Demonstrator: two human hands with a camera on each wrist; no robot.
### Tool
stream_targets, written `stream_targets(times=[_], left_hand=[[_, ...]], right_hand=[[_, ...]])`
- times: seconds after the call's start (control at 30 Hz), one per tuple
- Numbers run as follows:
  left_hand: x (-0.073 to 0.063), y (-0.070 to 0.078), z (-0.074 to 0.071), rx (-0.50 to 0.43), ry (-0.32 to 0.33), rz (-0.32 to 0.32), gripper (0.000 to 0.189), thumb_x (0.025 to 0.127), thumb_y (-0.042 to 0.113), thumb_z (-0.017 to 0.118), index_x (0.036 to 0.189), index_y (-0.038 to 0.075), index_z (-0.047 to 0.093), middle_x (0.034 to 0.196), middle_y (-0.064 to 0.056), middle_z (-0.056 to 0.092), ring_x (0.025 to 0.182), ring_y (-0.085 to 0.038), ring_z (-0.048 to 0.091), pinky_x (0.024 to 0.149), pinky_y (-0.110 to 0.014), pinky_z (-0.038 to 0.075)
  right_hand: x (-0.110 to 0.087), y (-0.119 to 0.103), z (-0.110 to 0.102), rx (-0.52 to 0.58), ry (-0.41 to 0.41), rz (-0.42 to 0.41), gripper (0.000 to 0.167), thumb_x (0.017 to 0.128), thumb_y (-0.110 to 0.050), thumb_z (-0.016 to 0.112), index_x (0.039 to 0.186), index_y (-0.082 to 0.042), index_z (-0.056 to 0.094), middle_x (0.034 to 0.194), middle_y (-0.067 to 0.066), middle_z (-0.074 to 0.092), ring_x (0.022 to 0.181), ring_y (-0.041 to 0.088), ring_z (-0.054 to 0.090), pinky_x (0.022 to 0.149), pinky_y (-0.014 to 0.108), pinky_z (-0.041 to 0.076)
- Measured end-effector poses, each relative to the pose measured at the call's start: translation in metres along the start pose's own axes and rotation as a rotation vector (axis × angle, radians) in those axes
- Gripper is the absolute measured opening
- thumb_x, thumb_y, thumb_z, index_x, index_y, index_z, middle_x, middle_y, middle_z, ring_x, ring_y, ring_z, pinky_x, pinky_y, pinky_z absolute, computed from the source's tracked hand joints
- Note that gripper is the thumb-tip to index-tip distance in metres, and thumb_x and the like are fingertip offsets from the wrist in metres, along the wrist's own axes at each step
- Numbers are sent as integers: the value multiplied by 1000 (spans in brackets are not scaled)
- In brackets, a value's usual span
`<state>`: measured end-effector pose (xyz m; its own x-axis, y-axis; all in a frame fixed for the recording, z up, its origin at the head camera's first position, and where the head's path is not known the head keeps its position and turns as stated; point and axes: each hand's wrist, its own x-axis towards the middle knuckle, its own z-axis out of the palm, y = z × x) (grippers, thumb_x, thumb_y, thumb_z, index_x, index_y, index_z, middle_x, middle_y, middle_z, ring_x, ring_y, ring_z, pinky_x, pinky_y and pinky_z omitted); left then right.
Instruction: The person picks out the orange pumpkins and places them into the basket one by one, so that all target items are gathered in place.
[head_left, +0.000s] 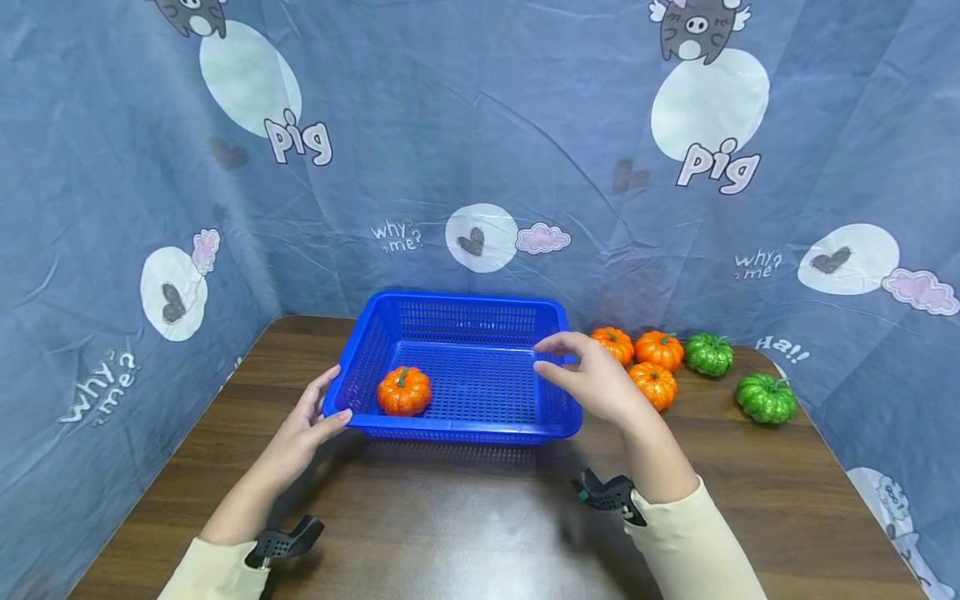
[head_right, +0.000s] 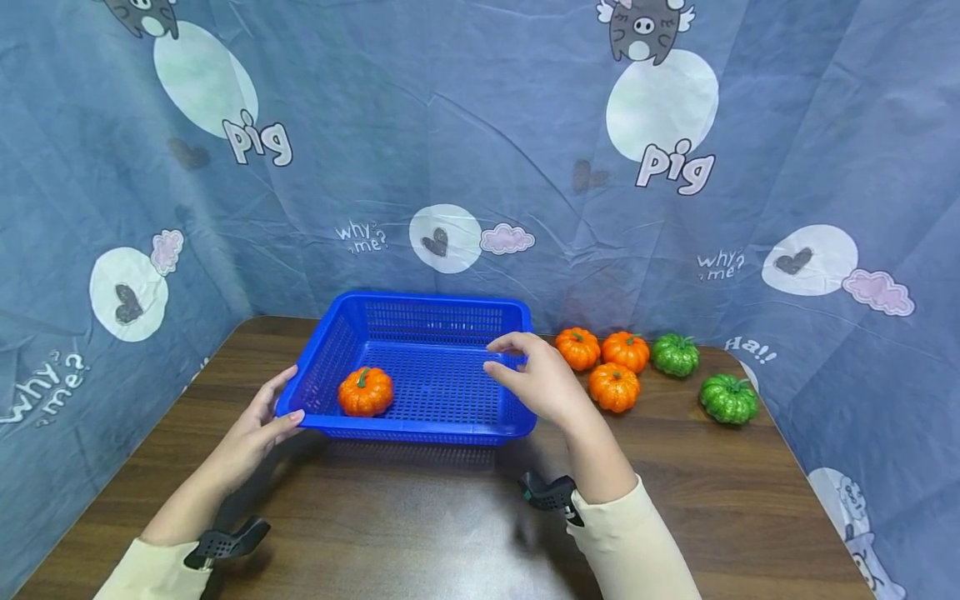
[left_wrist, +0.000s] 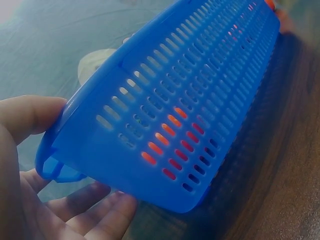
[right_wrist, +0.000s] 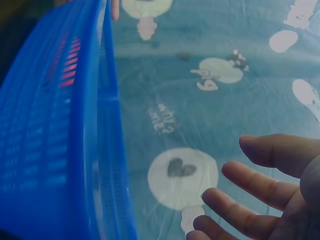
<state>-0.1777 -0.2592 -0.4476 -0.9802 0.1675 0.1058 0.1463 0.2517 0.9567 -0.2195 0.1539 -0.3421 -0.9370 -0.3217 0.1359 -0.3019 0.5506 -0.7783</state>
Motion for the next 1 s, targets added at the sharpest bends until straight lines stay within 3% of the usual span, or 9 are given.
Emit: stream_targets(times=[0.2, 0.37, 0.57, 0.9, 1.0], left_hand=[[0, -1, 0, 4, 3, -5, 71, 103, 16, 53, 160, 9, 11, 150, -32, 32, 128, -48, 44, 90, -15, 47], [-1, -1, 0, 8, 4, -6, 71, 103, 18, 54, 160, 9, 11, 150, -32, 32, 128, -47, 45, 90, -15, 47], [0, -2, -1, -4, -1, 3, 71, 103, 18, 54, 160, 9, 12, 149, -32, 34, 123, -33, 52, 90, -16, 48], [1, -4, -1, -35, -11, 23, 71, 104, 15, 53, 159, 7, 11, 145, -34, 35, 113, -7, 57, 90, -16, 49], [2, -5, -2, -50, -16, 28, 71, 104, 14, 53, 159, 6, 10, 145, -34, 35, 112, -7, 58, 90, -16, 49]], right_hand=[[-7, 15, -7, 3, 75, -13, 27, 94, -18, 71, 118, -6, 68, 119, 12, 66, 93, 27, 64, 82, 41, 53], [-11, 30, -10, 58, 121, -20, 28, 95, -14, 70, 119, 1, 66, 117, 16, 66, 102, 30, 67, 89, 43, 56], [-14, 46, -14, 69, 184, -25, 26, 94, -14, 71, 116, 2, 68, 113, 18, 68, 101, 33, 68, 88, 45, 56], [-14, 77, -16, -6, 295, 0, 24, 95, -14, 71, 113, 0, 69, 110, 16, 70, 98, 27, 65, 83, 28, 53], [-16, 86, -18, -35, 325, 15, 23, 94, -14, 70, 112, 1, 70, 108, 16, 70, 99, 27, 63, 82, 24, 52]])
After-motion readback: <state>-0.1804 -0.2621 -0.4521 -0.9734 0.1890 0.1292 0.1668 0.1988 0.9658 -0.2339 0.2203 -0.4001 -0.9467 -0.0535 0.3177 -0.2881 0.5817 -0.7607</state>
